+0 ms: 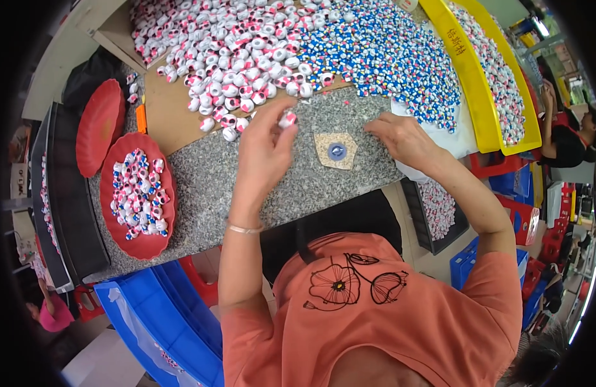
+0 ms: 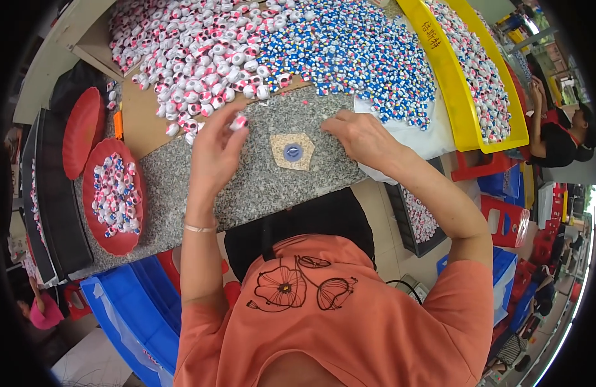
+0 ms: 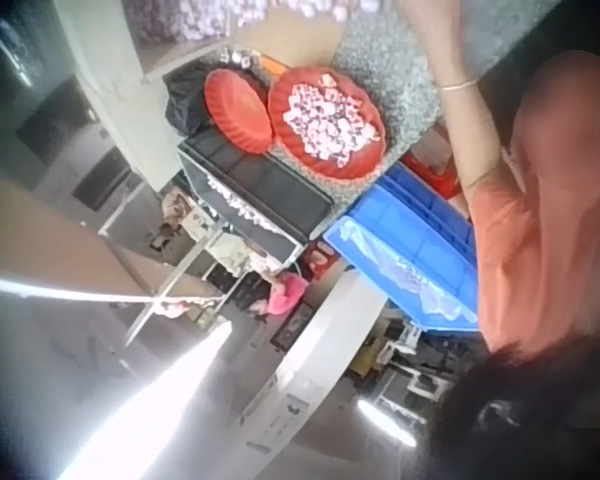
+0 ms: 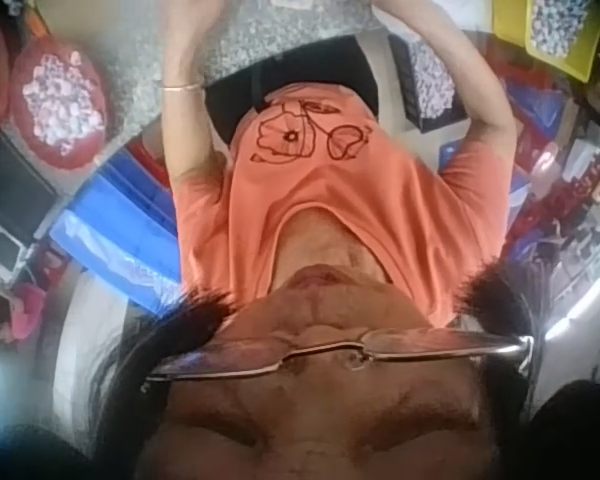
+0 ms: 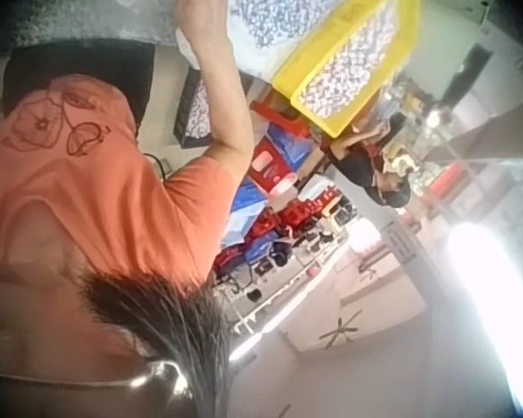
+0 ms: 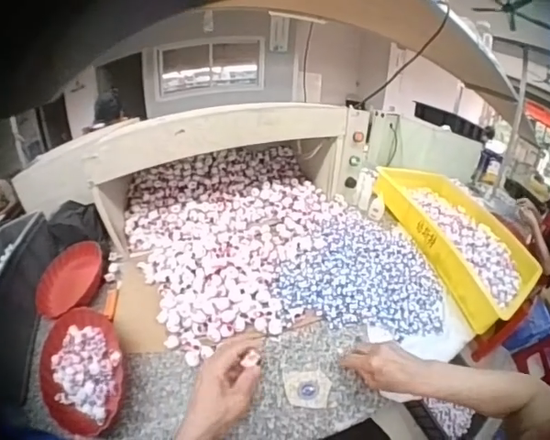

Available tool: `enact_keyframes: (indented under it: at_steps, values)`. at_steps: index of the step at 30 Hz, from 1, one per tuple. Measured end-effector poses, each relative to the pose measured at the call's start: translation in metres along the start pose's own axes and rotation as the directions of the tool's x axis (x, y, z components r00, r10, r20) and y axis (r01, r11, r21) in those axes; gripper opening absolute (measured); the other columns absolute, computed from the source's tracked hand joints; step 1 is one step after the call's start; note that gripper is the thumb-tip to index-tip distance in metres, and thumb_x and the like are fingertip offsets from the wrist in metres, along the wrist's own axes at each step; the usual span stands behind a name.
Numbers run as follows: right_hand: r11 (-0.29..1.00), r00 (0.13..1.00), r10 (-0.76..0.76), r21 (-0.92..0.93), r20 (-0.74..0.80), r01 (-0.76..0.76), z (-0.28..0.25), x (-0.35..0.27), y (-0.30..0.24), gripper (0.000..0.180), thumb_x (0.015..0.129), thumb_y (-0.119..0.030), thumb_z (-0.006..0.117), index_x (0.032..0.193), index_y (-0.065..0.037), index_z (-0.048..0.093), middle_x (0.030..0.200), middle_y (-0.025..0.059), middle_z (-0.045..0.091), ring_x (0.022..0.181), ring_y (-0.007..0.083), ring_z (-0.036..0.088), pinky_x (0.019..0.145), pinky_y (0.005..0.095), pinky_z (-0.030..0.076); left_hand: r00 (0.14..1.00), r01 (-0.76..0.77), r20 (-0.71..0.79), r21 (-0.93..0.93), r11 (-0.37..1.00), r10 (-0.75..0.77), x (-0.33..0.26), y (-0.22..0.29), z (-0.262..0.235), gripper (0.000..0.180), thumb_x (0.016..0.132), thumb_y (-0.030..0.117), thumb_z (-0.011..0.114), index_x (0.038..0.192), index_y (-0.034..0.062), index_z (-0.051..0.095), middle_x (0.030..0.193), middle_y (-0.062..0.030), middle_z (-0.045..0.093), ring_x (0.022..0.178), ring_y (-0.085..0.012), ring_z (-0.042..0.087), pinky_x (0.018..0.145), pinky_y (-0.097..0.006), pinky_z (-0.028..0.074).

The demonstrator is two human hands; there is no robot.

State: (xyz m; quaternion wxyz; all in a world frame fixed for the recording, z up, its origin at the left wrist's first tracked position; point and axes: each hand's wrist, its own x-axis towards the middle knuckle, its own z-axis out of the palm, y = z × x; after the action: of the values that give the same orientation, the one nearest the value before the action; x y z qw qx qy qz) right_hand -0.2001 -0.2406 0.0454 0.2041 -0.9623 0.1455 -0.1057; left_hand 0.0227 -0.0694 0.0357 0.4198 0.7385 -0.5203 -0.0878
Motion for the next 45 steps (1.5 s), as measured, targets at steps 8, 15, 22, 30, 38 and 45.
enact_keyframes:
  at_steps: [8, 15, 22, 30, 38, 45]
  values:
    - [0.971, 0.982, -0.130, -0.181, 0.137, 0.154, -0.010, 0.017, 0.003, 0.016, 0.076, 0.002, 0.061, 0.092, -0.002, 0.064, 0.081, 0.0136, 0.060, 0.072, 0.0341, 0.062, 0.065, 0.0422, 0.051, 0.888, 0.368, 0.337, -0.929, 0.044, -0.313, -0.082, -0.001, -0.010, 0.034, 0.090, -0.002, 0.058, 0.123, -0.0004, 0.055, 0.113, -0.0153, 0.063, 0.087, -0.0180, 0.066, 0.077, -0.027, 0.054]
    - [0.991, 0.994, -0.106, -0.086, 0.004, 0.106, 0.001, 0.024, 0.001, 0.013, 0.076, -0.003, 0.065, 0.088, -0.002, 0.067, 0.079, 0.0132, 0.061, 0.071, 0.0342, 0.063, 0.062, 0.0419, 0.051, 0.866, 0.365, 0.343, -0.931, -0.009, -0.365, -0.090, 0.006, 0.000, 0.034, 0.090, -0.004, 0.058, 0.123, 0.0009, 0.054, 0.115, -0.0139, 0.062, 0.094, -0.0205, 0.065, 0.091, -0.034, 0.053]
    - [0.978, 0.993, -0.075, -0.188, 0.088, 0.091, -0.008, 0.022, -0.021, 0.012, 0.080, -0.004, 0.066, 0.091, -0.001, 0.066, 0.084, 0.0156, 0.064, 0.078, 0.0344, 0.063, 0.067, 0.0403, 0.051, 0.865, 0.400, 0.384, -0.916, -0.019, -0.323, -0.096, 0.006, -0.013, 0.036, 0.092, -0.001, 0.057, 0.127, 0.0027, 0.053, 0.116, -0.0122, 0.062, 0.100, -0.0224, 0.064, 0.088, -0.033, 0.053]
    - [0.953, 0.946, -0.269, -0.092, 0.182, 0.289, 0.006, 0.033, -0.055, 0.013, 0.077, 0.000, 0.062, 0.090, -0.001, 0.062, 0.077, 0.0128, 0.057, 0.070, 0.0332, 0.061, 0.059, 0.0420, 0.049, 0.913, 0.322, 0.280, -0.941, 0.103, -0.297, -0.090, 0.009, -0.009, 0.037, 0.089, 0.000, 0.061, 0.126, -0.0004, 0.054, 0.114, -0.0145, 0.063, 0.096, -0.0195, 0.065, 0.084, -0.028, 0.053]
    - [0.959, 0.956, -0.270, -0.049, 0.118, 0.278, 0.004, 0.029, -0.054, 0.012, 0.077, 0.002, 0.060, 0.089, -0.001, 0.061, 0.076, 0.0134, 0.056, 0.068, 0.0337, 0.061, 0.058, 0.0421, 0.049, 0.912, 0.353, 0.247, -0.879, 0.321, -0.326, -0.085, 0.018, 0.014, 0.034, 0.084, -0.007, 0.065, 0.116, -0.0012, 0.058, 0.109, -0.0092, 0.064, 0.096, -0.0136, 0.065, 0.085, -0.025, 0.053]
    - [0.796, 0.980, 0.185, 0.573, 0.078, -0.196, 0.003, 0.014, -0.069, 0.012, 0.086, -0.005, 0.066, 0.096, 0.001, 0.067, 0.079, 0.0083, 0.066, 0.069, 0.0170, 0.063, 0.062, 0.0288, 0.049, 0.959, 0.197, -0.012, -0.687, 0.700, -0.282, -0.076, 0.027, 0.046, 0.033, 0.078, -0.008, 0.070, 0.109, -0.0011, 0.062, 0.105, -0.0108, 0.065, 0.092, -0.0156, 0.066, 0.077, -0.026, 0.057]
